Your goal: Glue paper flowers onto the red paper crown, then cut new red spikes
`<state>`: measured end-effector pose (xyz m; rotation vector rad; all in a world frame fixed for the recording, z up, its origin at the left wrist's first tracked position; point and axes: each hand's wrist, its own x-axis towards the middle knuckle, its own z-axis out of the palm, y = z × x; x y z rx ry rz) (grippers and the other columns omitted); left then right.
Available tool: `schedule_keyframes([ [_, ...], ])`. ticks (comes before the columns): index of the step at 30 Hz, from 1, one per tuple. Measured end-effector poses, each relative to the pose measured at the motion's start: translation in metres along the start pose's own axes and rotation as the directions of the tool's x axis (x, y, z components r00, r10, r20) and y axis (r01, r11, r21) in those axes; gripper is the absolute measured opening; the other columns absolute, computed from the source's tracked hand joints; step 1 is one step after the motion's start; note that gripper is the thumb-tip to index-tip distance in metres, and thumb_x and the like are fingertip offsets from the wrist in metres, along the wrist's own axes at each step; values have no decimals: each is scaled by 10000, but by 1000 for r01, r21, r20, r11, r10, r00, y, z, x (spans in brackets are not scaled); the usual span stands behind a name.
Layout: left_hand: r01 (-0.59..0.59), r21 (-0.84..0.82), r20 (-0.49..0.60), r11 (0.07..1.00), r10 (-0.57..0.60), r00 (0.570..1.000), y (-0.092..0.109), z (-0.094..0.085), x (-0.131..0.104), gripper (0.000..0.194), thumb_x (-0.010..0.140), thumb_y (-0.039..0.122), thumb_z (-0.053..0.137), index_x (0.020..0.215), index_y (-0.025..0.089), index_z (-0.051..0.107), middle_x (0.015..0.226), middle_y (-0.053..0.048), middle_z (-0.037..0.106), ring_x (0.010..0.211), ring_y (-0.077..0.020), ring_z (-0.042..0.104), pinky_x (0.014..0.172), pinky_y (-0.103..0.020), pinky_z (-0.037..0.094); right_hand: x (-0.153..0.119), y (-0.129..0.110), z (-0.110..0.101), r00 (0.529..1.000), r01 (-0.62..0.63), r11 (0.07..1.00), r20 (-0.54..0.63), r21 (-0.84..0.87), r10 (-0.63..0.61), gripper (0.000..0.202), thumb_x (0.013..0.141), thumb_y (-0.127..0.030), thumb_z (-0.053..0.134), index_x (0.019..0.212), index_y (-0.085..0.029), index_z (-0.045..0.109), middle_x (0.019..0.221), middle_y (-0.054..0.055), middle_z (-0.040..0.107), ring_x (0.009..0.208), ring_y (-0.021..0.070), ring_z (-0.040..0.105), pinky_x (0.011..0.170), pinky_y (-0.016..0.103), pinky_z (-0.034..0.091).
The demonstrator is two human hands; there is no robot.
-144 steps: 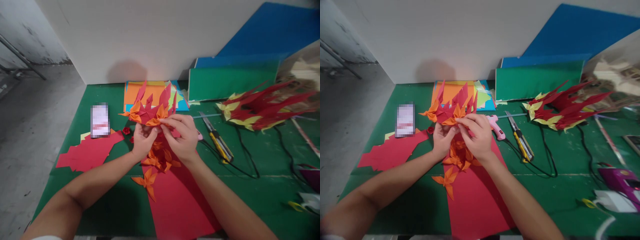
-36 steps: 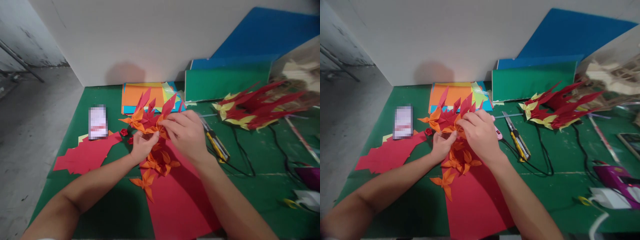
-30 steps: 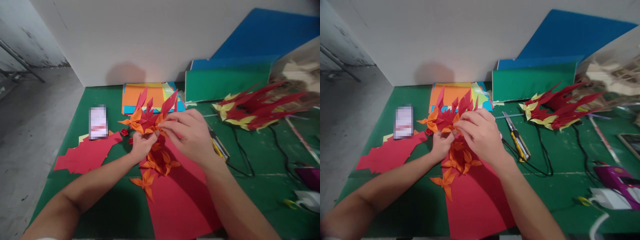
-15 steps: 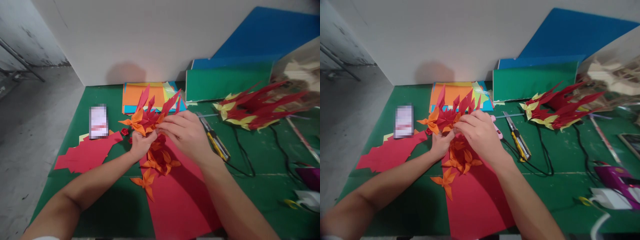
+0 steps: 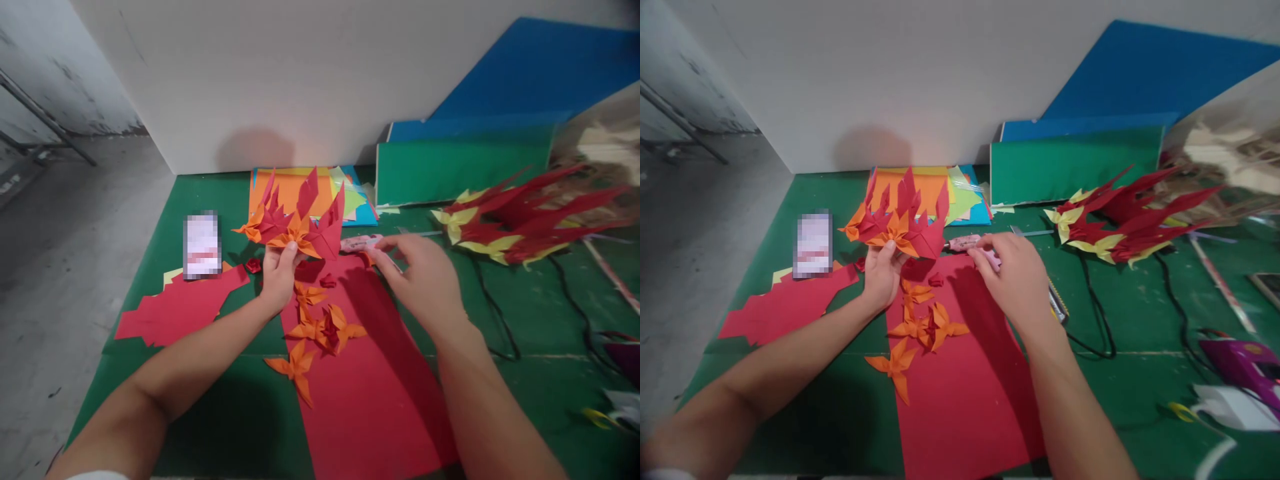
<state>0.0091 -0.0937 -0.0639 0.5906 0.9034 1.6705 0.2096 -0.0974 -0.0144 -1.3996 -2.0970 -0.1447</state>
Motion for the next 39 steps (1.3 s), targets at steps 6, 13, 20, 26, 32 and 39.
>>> schedule_keyframes([
  [6,-33,39,133,999,27,991,7,6,-4,601,557,551,809,1024,276,551,975,-13,681,888,-157,673,766,-286,558,-38,45,22,949,-265,963,167,-47,269,399,843,-523,558,927,-144,650,712,75,645,565,179,536,522,309,374],
  [13,-70,75,256,995,49,965,2,6,-3,492,569,331,868,958,235,581,1024,-32,661,854,-105,628,699,-202,509,-39,51,25,944,-246,966,207,-72,256,440,841,-461,547,1057,-95,659,771,114,664,649,217,565,570,333,413],
  [20,85,121,76,989,-95,993,0,4,4,310,671,434,764,833,192,656,897,-28,687,886,-150,642,821,-283,497,-42,51,27,915,-289,951,260,-108,308,429,859,-438,499,1097,-118,658,893,136,671,786,250,591,683,356,441],
  [26,-8,60,128,998,0,992,7,12,2,291,664,343,785,892,232,643,1114,-28,686,1218,-198,558,1051,-365,414,-40,49,23,902,-327,942,275,-70,334,422,851,-441,505,1075,-121,665,867,127,661,737,237,585,665,350,438],
  [32,-163,-3,141,987,162,977,10,17,-1,394,571,348,863,839,240,595,968,14,687,1102,-215,636,1025,-420,452,-41,51,22,909,-309,950,276,-54,312,403,859,-434,498,1064,-129,664,862,117,665,735,235,584,663,346,434],
  [39,-253,11,204,968,245,948,27,20,7,597,576,371,872,1082,314,561,1146,-19,653,1222,-218,561,1059,-409,438,-42,52,22,931,-285,953,205,-105,301,403,911,-376,393,1104,-140,657,897,135,642,836,259,596,720,361,450],
])
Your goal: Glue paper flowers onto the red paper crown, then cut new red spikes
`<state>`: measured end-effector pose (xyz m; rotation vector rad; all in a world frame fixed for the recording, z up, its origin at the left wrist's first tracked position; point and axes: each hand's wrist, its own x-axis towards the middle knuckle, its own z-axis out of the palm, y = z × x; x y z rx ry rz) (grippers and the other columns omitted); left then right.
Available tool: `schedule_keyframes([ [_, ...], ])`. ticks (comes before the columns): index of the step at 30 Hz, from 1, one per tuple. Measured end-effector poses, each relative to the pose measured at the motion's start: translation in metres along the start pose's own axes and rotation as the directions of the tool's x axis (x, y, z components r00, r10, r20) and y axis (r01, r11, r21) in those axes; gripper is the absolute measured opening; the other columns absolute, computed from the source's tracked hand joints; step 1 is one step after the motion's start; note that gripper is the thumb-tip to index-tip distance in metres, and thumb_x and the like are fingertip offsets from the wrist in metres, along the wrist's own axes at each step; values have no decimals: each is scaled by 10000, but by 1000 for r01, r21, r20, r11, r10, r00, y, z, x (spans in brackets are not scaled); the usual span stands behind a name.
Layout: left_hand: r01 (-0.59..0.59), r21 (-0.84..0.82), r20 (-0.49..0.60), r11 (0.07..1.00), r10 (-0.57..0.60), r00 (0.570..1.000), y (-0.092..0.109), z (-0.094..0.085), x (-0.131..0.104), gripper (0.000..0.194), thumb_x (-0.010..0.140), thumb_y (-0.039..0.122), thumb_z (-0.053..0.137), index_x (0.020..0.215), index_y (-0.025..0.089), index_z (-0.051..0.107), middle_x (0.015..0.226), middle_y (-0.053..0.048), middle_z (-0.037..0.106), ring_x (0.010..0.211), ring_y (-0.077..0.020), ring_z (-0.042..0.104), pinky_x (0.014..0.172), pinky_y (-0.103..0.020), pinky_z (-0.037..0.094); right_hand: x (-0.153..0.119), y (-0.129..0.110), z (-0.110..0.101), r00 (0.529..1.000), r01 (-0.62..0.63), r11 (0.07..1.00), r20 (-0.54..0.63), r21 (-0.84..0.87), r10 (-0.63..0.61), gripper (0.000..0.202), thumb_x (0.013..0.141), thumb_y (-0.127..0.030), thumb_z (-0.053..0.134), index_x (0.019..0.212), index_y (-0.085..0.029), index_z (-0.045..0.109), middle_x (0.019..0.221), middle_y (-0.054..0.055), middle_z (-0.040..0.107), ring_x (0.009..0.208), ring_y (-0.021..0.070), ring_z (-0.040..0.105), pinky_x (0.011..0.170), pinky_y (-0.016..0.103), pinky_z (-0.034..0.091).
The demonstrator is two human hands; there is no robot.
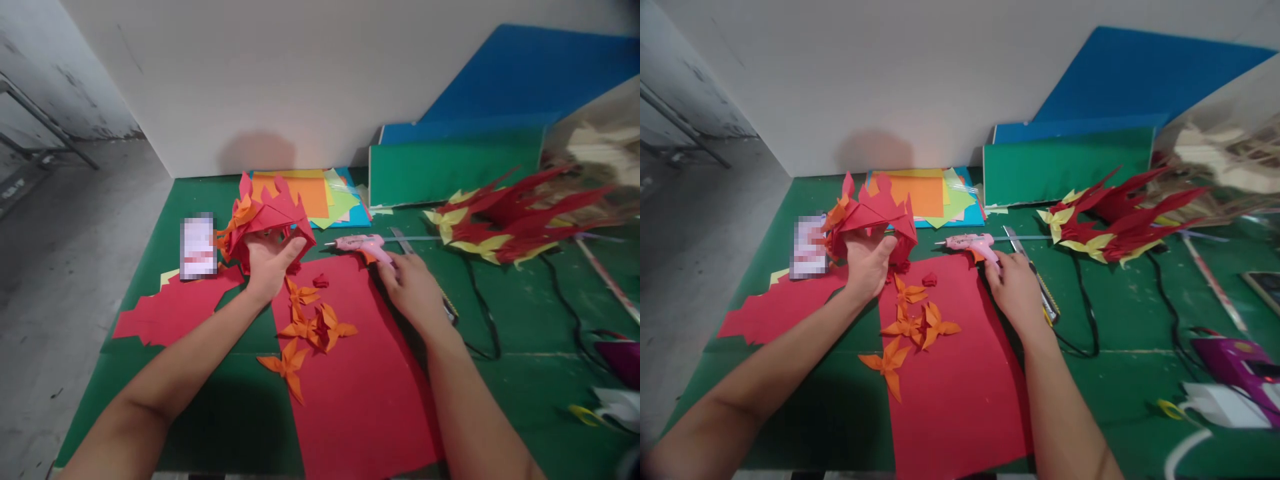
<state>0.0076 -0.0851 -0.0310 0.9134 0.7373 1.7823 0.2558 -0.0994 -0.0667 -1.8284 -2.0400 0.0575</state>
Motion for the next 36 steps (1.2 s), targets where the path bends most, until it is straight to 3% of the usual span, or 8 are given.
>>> schedule_keyframes([
  [7,60,-38,-92,998,-63,994,4,3,-3,850,554,474,859,1267,343,416,1296,-51,578,1276,-233,515,1070,-405,416,0,-11,-11,992,-73,993,-100,90,82,388,909,-381,389,1131,-154,613,967,143,659,878,259,614,704,344,452],
  [12,175,-81,-97,981,-182,979,10,9,-4,849,602,434,844,1300,377,364,1307,-43,567,1208,-244,569,1020,-427,457,-2,-16,-13,961,-130,981,-225,142,160,412,898,-405,413,1180,-158,583,960,135,674,826,251,619,682,351,455],
  [16,246,-92,-91,965,-255,963,12,13,-7,863,593,346,861,1287,410,352,1235,-19,596,1061,-206,632,917,-377,523,-5,-15,-14,868,-146,969,-444,201,223,458,889,-440,427,1206,-135,554,988,147,649,821,253,610,697,384,468],
  [19,295,-105,-101,950,-306,947,4,13,-12,894,617,264,848,1310,416,303,1211,-20,591,949,-159,650,843,-329,544,-8,-15,-14,808,-110,954,-534,277,248,444,881,-430,460,1235,-169,520,1048,131,624,825,231,611,687,369,477],
  [23,350,-135,-85,927,-362,928,-15,11,-22,904,612,232,853,1292,392,281,994,40,610,812,-99,646,807,-298,541,-12,-22,-14,837,-45,958,-512,285,192,441,879,-410,459,1260,-189,481,1061,129,616,764,217,603,631,353,472],
  [26,361,-132,-40,923,-369,928,-24,9,-27,747,606,300,857,1191,322,393,856,68,617,751,-87,645,804,-291,539,-12,-31,-17,889,-21,987,-449,162,93,444,897,-425,421,1242,-156,495,1039,162,617,825,251,602,691,382,468],
  [30,379,-83,16,922,-379,925,-28,7,-30,503,592,398,849,954,214,552,789,29,664,727,-102,652,791,-275,542,-11,-40,-20,943,-13,999,-331,44,27,514,842,-561,497,1158,-159,536,822,110,599,745,261,567,653,378,436],
  [36,413,1,19,911,-413,911,-24,7,-34,437,574,448,841,780,180,564,676,32,668,662,-108,643,787,-307,559,-13,-44,-18,925,-65,998,-375,10,64,506,798,-602,566,1082,-184,560,757,80,581,720,259,561,614,355,397],
])
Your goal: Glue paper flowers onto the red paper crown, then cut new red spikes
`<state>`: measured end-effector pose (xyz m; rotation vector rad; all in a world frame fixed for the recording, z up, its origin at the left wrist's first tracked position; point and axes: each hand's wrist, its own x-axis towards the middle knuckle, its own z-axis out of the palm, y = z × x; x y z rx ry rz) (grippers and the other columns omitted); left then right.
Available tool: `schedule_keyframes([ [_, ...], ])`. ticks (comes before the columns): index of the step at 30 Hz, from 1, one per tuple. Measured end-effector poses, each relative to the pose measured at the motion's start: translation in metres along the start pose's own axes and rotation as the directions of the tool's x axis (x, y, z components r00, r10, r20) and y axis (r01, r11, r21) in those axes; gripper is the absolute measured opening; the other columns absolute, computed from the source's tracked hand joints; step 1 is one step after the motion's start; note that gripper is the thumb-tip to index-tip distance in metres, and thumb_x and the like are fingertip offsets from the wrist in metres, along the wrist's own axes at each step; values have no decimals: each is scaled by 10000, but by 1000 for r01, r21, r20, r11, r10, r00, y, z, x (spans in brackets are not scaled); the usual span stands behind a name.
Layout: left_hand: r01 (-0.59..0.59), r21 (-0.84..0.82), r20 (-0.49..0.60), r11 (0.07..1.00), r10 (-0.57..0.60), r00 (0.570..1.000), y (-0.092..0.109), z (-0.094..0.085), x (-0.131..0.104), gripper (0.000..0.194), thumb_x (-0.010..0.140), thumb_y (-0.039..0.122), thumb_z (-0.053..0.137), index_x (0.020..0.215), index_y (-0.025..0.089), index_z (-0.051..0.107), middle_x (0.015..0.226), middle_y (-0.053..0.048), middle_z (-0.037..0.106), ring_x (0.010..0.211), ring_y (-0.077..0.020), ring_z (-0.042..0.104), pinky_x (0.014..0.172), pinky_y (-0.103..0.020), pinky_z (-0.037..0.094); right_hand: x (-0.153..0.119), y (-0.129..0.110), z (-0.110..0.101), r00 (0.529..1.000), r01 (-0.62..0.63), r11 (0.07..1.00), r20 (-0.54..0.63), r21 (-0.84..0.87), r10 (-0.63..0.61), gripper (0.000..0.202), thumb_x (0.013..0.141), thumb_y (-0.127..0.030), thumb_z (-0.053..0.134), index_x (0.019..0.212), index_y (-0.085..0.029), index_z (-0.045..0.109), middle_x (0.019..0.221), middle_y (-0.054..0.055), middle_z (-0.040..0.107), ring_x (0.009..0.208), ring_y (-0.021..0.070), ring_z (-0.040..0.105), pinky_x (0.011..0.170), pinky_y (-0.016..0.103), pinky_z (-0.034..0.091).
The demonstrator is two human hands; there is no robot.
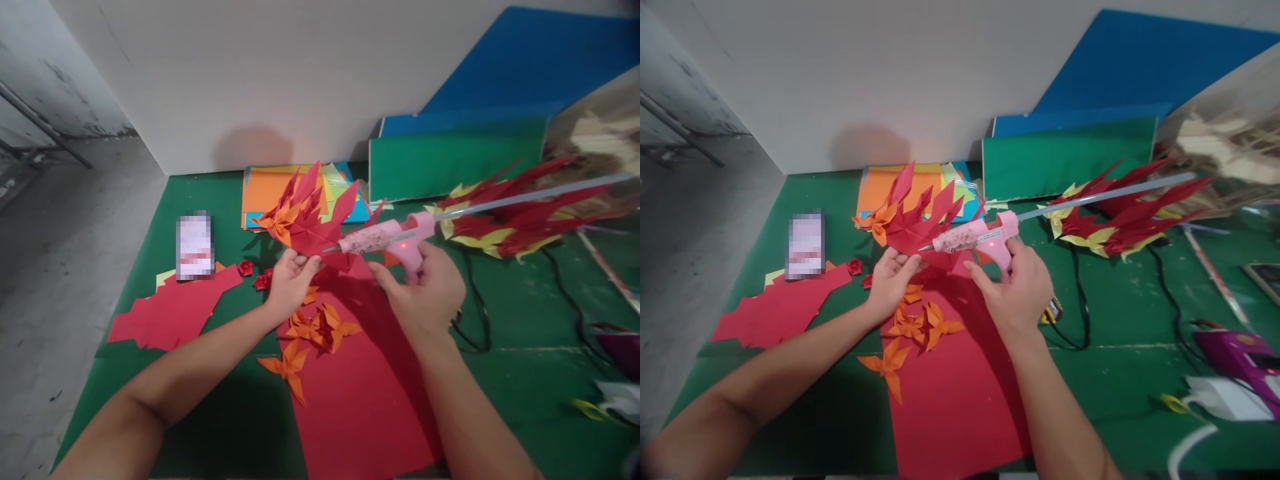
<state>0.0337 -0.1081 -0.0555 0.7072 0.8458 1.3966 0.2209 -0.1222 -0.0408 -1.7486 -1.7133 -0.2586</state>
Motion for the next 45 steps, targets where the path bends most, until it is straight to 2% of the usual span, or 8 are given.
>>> schedule_keyframes([
  [5,30,-17,27,999,-29,999,2,1,-3,493,543,454,854,846,188,571,687,50,661,657,-102,641,789,-328,588,1,-1,1,1000,5,1000,0,-26,-5,452,815,-575,556,1037,-182,581,723,70,563,727,253,544,629,354,391],
  [10,46,14,35,999,-46,998,3,-1,-4,481,563,448,847,682,186,462,485,114,480,548,-75,603,734,-290,601,2,2,2,998,49,997,-28,-60,-51,435,834,-567,537,1022,-177,577,654,36,498,665,232,509,603,345,377],
  [15,52,47,34,998,-54,998,4,-1,-6,516,564,472,836,627,191,408,479,111,480,529,-67,608,697,-250,602,3,4,-1,994,98,991,-45,-89,-103,367,849,-546,522,978,-205,563,606,10,446,628,226,491,589,346,365],
  [24,47,31,32,998,-48,998,2,0,-5,568,549,467,844,604,198,347,459,122,445,483,-51,556,669,-261,616,4,3,-7,994,111,987,-1,-115,-112,345,869,-524,499,964,-202,577,690,77,579,731,270,577,655,375,391],
  [31,47,47,41,998,-48,998,3,0,-5,549,546,476,842,618,196,375,472,116,459,489,-50,553,657,-252,617,7,2,-11,991,131,986,-6,-106,-132,375,875,-544,474,884,-192,602,749,129,623,831,307,624,710,413,434],
  [39,45,51,54,998,-48,997,4,2,-7,621,547,480,842,599,210,285,458,126,364,448,-30,465,674,-269,631,4,4,-11,994,100,994,-49,-37,-102,386,876,-530,472,970,-187,622,880,169,634,953,345,612,795,471,441],
  [45,45,75,56,996,-49,997,3,1,-8,638,557,474,836,595,214,255,469,136,253,423,-12,389,675,-263,633,4,10,-10,993,71,996,-89,-61,-76,384,881,-542,477,985,-196,605,899,157,642,928,330,616,800,464,446],
])
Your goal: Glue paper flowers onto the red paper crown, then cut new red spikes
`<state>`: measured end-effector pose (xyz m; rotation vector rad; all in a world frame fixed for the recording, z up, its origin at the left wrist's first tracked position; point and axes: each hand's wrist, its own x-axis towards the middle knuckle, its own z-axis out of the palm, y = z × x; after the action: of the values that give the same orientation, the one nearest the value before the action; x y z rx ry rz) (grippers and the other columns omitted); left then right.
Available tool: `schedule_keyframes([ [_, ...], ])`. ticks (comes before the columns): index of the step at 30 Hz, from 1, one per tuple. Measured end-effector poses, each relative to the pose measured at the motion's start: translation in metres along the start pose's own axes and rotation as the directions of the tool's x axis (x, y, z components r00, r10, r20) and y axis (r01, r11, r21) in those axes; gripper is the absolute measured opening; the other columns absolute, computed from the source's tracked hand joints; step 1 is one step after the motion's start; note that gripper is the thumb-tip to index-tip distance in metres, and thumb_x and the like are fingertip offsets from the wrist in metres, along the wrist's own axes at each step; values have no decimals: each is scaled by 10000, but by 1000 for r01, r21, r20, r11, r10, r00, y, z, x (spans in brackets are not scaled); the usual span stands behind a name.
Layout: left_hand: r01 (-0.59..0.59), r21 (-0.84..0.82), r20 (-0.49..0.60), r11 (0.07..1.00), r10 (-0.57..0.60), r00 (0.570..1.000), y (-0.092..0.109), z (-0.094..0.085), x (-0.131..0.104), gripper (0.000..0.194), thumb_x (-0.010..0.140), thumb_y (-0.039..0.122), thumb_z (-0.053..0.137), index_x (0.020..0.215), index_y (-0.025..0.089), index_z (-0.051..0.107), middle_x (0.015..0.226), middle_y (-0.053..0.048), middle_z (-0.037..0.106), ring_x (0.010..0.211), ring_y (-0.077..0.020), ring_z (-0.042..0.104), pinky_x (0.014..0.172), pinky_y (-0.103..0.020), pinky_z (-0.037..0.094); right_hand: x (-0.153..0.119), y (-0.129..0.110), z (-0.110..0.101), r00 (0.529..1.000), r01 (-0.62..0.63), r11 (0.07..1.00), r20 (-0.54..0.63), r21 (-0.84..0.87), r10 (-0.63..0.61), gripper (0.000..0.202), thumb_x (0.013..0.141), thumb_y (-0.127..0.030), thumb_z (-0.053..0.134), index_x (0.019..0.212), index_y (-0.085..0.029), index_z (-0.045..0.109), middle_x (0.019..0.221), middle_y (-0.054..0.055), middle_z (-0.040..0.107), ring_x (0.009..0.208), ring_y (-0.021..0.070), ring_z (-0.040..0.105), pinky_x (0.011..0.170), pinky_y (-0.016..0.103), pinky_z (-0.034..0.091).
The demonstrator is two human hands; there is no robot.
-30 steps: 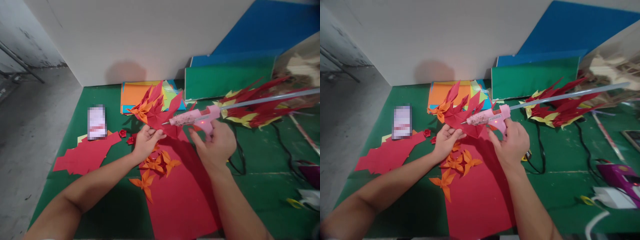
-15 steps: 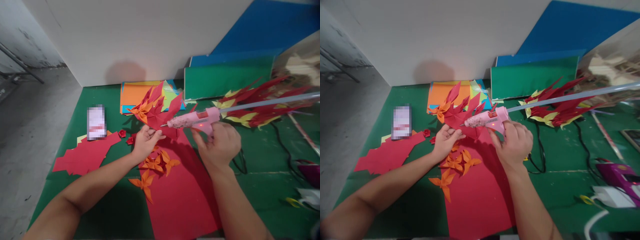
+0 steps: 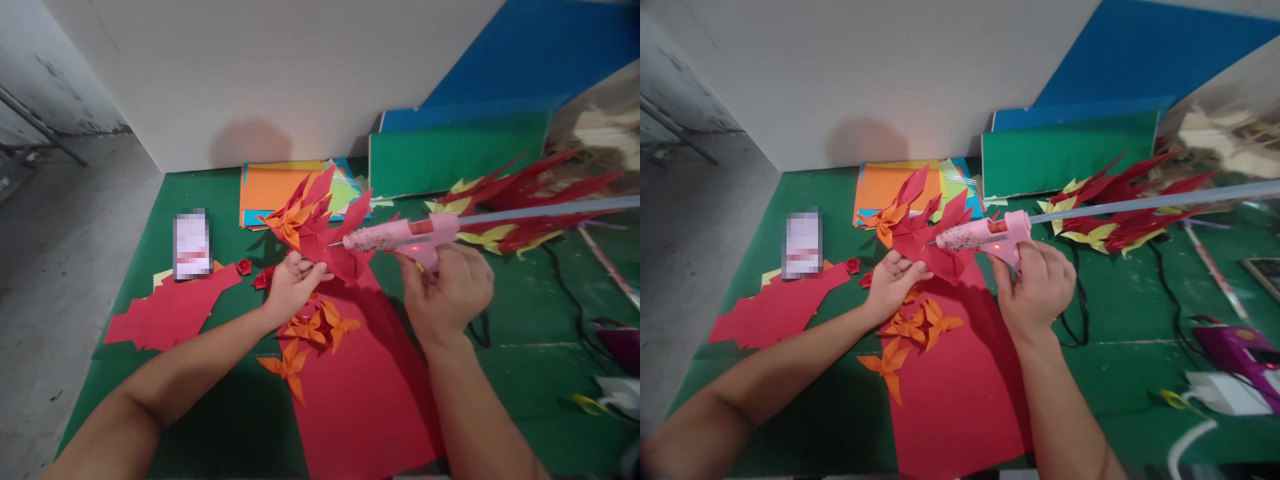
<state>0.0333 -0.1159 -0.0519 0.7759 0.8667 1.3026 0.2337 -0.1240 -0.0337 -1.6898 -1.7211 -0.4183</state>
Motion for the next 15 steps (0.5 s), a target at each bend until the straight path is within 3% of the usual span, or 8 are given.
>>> schedule_keyframes([
  [7,17,5,-1,1000,-17,1000,1,0,-1,633,542,486,834,583,211,266,457,139,279,421,-11,393,677,-265,632,0,9,-1,997,34,999,-63,23,-32,338,879,-439,534,1047,-156,610,918,174,631,950,353,606,802,484,443],
  [11,18,-3,3,1000,-18,1000,2,-1,0,606,556,468,838,585,205,293,451,134,309,443,-26,448,681,-267,627,0,11,-1,996,26,999,-88,33,-23,353,862,-470,545,1025,-164,607,857,158,607,901,345,597,754,469,440],
  [15,18,-20,-15,1000,-18,1000,3,-2,2,609,542,474,842,589,200,301,456,127,368,463,-35,485,678,-278,622,-1,13,3,997,66,998,-36,12,-65,336,856,-506,533,941,-189,606,815,132,612,870,322,607,745,441,437],
])
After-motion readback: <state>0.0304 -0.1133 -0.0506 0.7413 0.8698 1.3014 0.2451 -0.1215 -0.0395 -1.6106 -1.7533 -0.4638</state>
